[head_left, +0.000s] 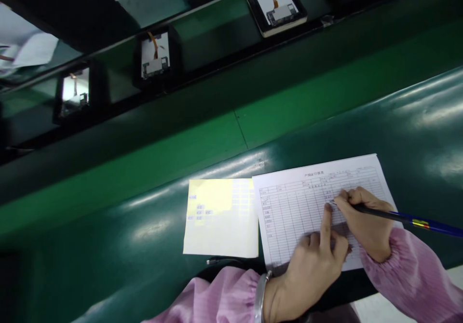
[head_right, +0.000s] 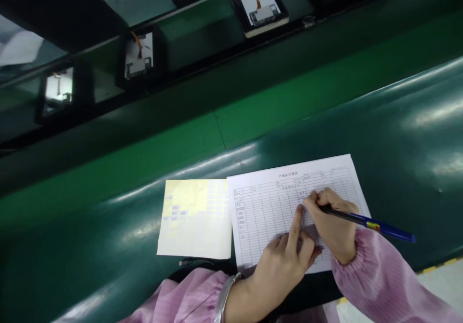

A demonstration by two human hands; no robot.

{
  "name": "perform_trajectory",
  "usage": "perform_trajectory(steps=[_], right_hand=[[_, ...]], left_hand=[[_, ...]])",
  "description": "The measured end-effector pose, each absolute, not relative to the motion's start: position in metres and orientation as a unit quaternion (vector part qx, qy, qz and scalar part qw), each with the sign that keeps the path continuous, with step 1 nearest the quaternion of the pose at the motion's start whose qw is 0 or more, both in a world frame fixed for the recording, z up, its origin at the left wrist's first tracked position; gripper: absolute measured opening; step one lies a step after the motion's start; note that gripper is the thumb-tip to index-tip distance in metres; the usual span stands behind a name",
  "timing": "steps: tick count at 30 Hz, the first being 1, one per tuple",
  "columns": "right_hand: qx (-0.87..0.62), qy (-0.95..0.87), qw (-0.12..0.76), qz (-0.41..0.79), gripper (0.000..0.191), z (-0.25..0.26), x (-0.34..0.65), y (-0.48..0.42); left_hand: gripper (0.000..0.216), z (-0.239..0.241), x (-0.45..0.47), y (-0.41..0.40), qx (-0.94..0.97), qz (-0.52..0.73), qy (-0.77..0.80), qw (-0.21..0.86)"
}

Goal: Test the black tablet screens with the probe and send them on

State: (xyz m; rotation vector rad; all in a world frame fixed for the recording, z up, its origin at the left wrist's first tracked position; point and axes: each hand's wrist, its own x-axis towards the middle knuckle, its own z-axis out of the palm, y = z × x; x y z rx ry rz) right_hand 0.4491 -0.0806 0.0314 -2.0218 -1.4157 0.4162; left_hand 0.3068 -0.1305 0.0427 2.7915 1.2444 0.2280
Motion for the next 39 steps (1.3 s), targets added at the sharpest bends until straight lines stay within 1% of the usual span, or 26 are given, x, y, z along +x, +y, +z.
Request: perform_trajectory(steps=[8,16,18,23,26,29,31,34,37,39], right_hand=[[-0.761,-0.542,0.322,0.154,0.044,0.032,0.448,-0.079],[-0.761,-0.532,0.318,0.19,0.043,0.037,0.447,-0.079],[-0.77,-0.496,0.339,0.216,0.042,0.035,0.448,-0.08],[-0.766,-0.37,0.45,0.272,0.044,0.035,0.452,-0.081],[-0.753,-0.375,0.465,0.277,0.036,0.038,0.453,-0.08],[-0.728,-0.4,0.48,0.282,0.033,0.04,0.453,-0.079],[-0.722,-0.416,0.474,0.285,0.034,0.041,0.454,-0.079],[-0.744,-0.425,0.436,0.276,0.035,0.042,0.455,-0.079],[-0.762,-0.425,0.409,0.267,0.035,0.043,0.456,-0.08],[-0.766,-0.426,0.4,0.268,0.034,0.045,0.455,-0.079]], left_hand=[[0.022,0.039,0.306,-0.135,0.913,0.055,0.403,0.036],[0.022,0.042,0.307,-0.133,0.911,0.058,0.405,0.045],[0.024,0.042,0.308,-0.132,0.912,0.064,0.403,0.044],[0.025,0.042,0.307,-0.131,0.906,0.094,0.411,0.03],[0.023,0.041,0.307,-0.133,0.908,0.091,0.409,0.033],[0.016,0.043,0.308,-0.136,0.906,0.075,0.414,0.032],[0.014,0.047,0.308,-0.14,0.9,0.068,0.43,0.031],[0.015,0.058,0.302,-0.148,0.878,0.057,0.475,0.021],[0.012,0.067,0.282,-0.162,0.864,0.041,0.502,-0.004],[0.015,0.07,0.264,-0.173,0.866,0.032,0.499,-0.016]])
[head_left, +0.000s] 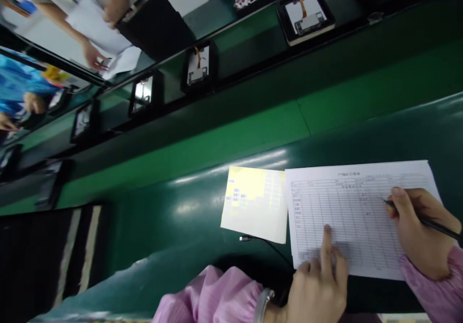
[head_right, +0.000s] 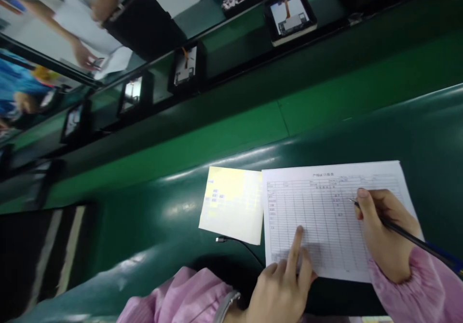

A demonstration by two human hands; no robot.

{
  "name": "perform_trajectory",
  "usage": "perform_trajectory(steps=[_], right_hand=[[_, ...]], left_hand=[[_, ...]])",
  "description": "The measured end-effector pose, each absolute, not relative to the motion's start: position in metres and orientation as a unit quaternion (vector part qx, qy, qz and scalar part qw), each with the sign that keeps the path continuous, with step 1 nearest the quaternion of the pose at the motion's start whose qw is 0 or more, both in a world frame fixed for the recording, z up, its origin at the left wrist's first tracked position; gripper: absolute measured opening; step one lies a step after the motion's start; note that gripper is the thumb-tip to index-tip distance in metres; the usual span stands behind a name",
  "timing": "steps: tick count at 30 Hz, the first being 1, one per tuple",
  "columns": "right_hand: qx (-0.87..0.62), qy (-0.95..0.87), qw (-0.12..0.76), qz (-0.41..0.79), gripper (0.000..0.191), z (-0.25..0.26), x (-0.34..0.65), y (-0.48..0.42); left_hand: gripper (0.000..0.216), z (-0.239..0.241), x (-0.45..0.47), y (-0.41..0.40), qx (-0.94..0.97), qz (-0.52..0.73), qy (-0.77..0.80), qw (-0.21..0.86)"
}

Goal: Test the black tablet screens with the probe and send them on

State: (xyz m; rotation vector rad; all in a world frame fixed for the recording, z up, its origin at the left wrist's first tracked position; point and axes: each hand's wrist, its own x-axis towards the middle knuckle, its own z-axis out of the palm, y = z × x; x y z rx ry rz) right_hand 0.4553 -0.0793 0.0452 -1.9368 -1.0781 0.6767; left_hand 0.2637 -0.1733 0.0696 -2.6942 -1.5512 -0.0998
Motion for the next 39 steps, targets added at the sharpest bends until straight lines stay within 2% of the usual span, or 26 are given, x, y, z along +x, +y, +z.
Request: perform_trajectory(steps=[7,19,23,30,33,39], right_hand=[[-0.777,-0.424,0.375,0.275,0.034,0.048,0.453,-0.08],[-0.751,-0.449,0.401,0.271,0.036,0.037,0.456,-0.092],[-0.75,-0.451,0.377,0.303,0.038,0.036,0.45,-0.12],[-0.804,-0.477,0.301,0.191,0.052,0.043,0.44,-0.131],[-0.807,-0.495,0.285,0.153,0.048,0.044,0.44,-0.127],[-0.809,-0.502,0.265,0.152,0.043,0.045,0.439,-0.128]], left_hand=[[0.03,0.07,0.228,-0.188,-0.879,-0.004,-0.477,-0.004],[0.045,0.061,0.282,-0.161,-0.934,-0.012,-0.351,-0.062],[0.046,0.06,0.292,-0.16,-0.932,-0.012,-0.355,-0.064],[0.047,0.056,0.29,-0.165,-0.934,-0.021,-0.353,-0.056],[0.046,0.056,0.288,-0.163,-0.937,-0.024,-0.344,-0.058],[0.045,0.056,0.288,-0.163,-0.937,-0.017,-0.343,-0.062]])
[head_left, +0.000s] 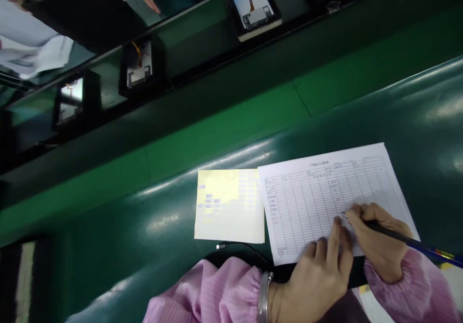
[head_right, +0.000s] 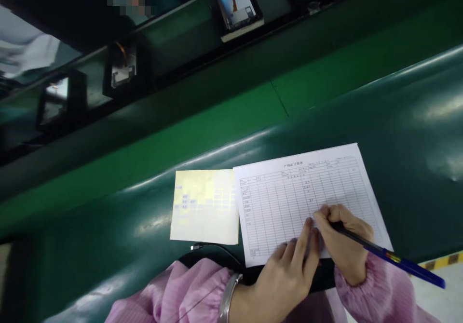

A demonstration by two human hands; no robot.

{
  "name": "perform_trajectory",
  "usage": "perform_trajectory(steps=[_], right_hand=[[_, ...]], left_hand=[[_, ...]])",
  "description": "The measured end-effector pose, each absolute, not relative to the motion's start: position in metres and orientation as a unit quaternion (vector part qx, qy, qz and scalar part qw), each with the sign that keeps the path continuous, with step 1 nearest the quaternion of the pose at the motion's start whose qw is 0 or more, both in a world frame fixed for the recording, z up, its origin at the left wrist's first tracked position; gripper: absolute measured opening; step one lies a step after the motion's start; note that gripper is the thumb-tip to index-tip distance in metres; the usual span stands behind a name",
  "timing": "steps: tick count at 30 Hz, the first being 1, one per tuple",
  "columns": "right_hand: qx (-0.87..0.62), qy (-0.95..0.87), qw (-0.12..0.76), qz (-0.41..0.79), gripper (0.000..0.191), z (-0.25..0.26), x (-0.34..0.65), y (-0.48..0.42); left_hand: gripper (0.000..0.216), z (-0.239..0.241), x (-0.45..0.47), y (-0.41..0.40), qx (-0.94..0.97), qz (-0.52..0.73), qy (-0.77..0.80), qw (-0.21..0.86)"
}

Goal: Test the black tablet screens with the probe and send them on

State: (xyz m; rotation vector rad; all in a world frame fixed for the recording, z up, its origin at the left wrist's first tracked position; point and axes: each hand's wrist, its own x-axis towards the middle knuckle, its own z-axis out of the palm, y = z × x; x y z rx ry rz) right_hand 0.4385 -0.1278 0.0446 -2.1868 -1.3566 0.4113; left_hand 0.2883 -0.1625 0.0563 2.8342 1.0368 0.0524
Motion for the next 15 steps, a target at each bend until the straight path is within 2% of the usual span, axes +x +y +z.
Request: perform_trajectory(steps=[15], right_hand=[[-0.794,-0.508,0.294,0.158,0.043,0.0442,0.4369,-0.1268]], left_hand=[[0.046,0.0552,0.2886,-0.1631,0.94,0.01,0.334,0.064]])
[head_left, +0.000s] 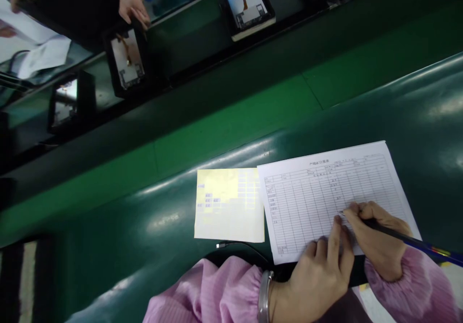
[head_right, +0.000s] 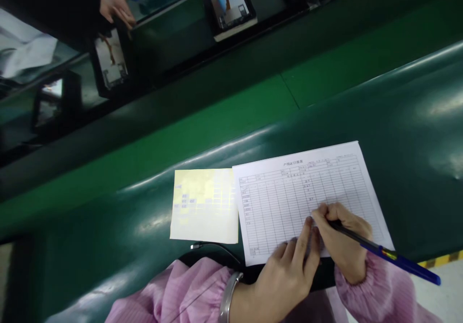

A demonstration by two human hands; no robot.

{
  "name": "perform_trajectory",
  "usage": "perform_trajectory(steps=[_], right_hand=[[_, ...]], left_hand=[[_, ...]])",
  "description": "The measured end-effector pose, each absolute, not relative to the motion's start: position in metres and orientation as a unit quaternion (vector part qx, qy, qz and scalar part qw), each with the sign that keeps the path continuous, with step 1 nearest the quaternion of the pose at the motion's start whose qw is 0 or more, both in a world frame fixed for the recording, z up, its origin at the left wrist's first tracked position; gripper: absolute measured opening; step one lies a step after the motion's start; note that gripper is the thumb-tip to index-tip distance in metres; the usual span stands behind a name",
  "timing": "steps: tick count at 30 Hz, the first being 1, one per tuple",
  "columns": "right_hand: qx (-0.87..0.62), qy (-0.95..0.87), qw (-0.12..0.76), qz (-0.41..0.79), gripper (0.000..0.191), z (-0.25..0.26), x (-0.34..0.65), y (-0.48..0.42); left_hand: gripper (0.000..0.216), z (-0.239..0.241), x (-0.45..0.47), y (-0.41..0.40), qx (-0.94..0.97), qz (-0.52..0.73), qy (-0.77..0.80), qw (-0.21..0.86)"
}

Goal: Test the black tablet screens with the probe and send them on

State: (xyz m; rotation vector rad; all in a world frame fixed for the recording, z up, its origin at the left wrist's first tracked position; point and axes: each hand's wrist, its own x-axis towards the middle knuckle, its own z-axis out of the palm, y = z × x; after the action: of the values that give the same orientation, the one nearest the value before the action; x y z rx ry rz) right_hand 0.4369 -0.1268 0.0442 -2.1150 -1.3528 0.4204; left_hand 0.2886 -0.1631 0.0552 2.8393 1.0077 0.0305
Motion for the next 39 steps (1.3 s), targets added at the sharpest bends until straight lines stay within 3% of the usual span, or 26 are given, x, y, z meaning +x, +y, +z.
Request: perform_trajectory(steps=[6,14,21,27,30,34,39], right_hand=[[-0.804,-0.473,0.307,0.19,0.044,0.039,0.44,-0.13],[-0.757,-0.346,0.489,0.262,0.032,0.032,0.445,-0.137],[-0.713,-0.551,0.407,0.15,0.02,0.032,0.454,-0.123],[-0.654,-0.692,0.304,0.032,0.043,0.019,0.469,-0.111],[-0.647,-0.712,0.272,-0.012,0.046,0.017,0.461,-0.123],[-0.507,-0.826,0.246,0.025,0.04,0.009,0.415,-0.158],[-0.456,-0.823,0.315,0.125,0.035,-0.032,0.353,-0.187]], left_hand=[[0.046,0.056,0.288,-0.161,0.941,0.017,0.331,0.066],[0.047,0.054,0.289,-0.163,0.941,0.02,0.33,0.071],[0.035,0.061,0.267,-0.162,0.929,0.073,0.33,0.149],[0.026,0.063,0.213,-0.178,0.905,0.151,0.324,0.232],[0.025,0.066,0.183,-0.185,0.879,0.194,0.354,0.255],[0.028,0.059,0.152,-0.196,0.835,0.261,0.426,0.23],[0.028,0.018,0.137,-0.211,0.79,0.357,0.487,0.102]])
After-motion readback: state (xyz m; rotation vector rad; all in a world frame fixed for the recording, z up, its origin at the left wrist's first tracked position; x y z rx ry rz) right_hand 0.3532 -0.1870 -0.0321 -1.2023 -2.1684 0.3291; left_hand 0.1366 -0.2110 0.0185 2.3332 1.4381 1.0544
